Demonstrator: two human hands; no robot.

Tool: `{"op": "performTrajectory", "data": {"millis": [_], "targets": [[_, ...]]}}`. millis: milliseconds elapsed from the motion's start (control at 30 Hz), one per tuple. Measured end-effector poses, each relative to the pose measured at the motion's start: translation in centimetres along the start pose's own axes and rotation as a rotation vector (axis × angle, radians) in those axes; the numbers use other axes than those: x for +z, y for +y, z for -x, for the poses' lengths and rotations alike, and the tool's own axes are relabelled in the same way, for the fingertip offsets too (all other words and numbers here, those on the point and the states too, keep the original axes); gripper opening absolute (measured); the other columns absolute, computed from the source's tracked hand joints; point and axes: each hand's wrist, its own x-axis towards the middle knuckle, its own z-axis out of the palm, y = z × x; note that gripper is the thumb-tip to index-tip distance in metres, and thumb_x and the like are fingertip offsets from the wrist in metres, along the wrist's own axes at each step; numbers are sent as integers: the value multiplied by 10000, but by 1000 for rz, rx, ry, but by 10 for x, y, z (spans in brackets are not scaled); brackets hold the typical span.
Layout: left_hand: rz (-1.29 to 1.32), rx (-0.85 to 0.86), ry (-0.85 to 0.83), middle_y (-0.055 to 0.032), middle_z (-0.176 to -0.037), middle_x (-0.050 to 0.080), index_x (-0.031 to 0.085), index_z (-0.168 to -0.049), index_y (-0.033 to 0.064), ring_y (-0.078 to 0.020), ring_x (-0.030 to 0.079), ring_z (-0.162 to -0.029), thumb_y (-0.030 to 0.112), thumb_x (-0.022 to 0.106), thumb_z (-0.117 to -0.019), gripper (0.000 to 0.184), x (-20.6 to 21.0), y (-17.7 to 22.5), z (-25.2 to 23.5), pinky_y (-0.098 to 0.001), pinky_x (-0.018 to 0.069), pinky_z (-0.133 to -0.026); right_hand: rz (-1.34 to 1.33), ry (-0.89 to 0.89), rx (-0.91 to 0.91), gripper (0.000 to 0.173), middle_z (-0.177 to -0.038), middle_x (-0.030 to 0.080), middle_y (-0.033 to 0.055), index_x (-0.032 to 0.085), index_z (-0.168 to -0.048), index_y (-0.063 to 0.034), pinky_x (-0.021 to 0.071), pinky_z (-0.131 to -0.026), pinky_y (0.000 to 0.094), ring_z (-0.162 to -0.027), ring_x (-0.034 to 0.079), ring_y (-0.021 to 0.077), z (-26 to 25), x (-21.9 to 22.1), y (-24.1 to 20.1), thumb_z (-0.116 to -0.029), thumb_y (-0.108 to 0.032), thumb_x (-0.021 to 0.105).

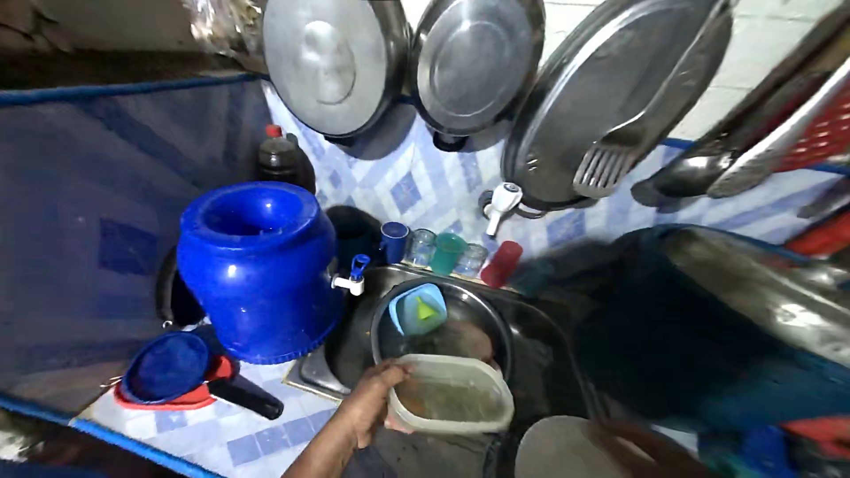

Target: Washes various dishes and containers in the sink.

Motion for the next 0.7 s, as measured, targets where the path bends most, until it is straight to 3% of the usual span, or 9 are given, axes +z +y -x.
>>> {"op": "performTrajectory", "data": {"millis": [100,200,300,367,400,433,500,633,700], "targets": [[42,-56,-104,-150,-1022,709,573,-1280,60,-265,722,-826,301,403,-1091,350,11,-4,-8,-404,615,-646,142,-144,-238,476,-1304,645,271,647,-1355,-14,490,-1034,607,-1213,623,460,-62,46,-20,-936,-227,719],[259,-53,-81,-167,-1043,704,557,-1305,65,-298,718,-843,450,273,-1113,515,6,-4,-19,-439,610,-671,258,-420,-95,282,-1122,719,251,699,-1238,-16,544,-880,625,-1062,693,454,-109,71,-36,-1001,-146,620],[354,36,114,-136,-1138,665,492,-1405,53,-247,677,-930,498,188,-1113,613,-14,-2,-44,-416,567,-786,156,-508,88,393,-1191,675,297,610,-1359,1,476,-1001,648,-1148,645,467,-165,71,-14,-1039,-223,571],[230,100,242,-170,-1414,561,451,-1482,18,-256,581,-1222,387,292,-1131,534,-24,-3,-67,-425,474,-1009,21,-423,195,455,-1291,621,307,527,-1421,48,457,-1074,570,-1218,612,422,-202,68,6,-1034,-184,582],[136,122,275,-199,-1494,492,432,-1496,-2,-287,510,-1332,314,385,-1121,492,-26,-6,-82,-456,423,-1091,-100,-369,270,439,-1272,628,276,515,-1416,49,507,-1026,508,-1163,639,359,-217,67,12,-1031,-149,587],[7,129,284,-224,-1556,421,381,-1532,-13,-318,438,-1416,251,492,-1087,529,-28,-9,-97,-481,376,-1151,-251,-314,329,387,-1180,648,226,523,-1379,37,572,-896,440,-1020,674,283,-230,68,17,-1030,-119,581],[-325,102,298,-252,-1616,310,265,-1587,-14,-361,346,-1485,241,640,-1000,741,-23,-17,-131,-488,337,-1197,-537,-222,398,328,-1040,668,150,554,-1328,16,602,-723,368,-832,683,197,-248,74,19,-1022,-101,565],[-739,24,213,-232,-1698,-59,-11,-1625,-1,-418,22,-1572,372,694,-927,1060,3,-30,-176,-536,155,-1261,-788,-133,495,305,-1024,659,116,516,-1349,2,591,-688,334,-804,675,162,-268,101,5,-1061,-99,506],[-845,25,130,-188,-1711,-26,86,-1639,40,-416,-31,-1572,433,677,-937,999,11,-34,-183,-642,86,-1230,-841,-94,545,304,-1034,648,130,506,-1348,20,590,-703,345,-816,670,170,-275,114,1,-1067,-96,491]]}}
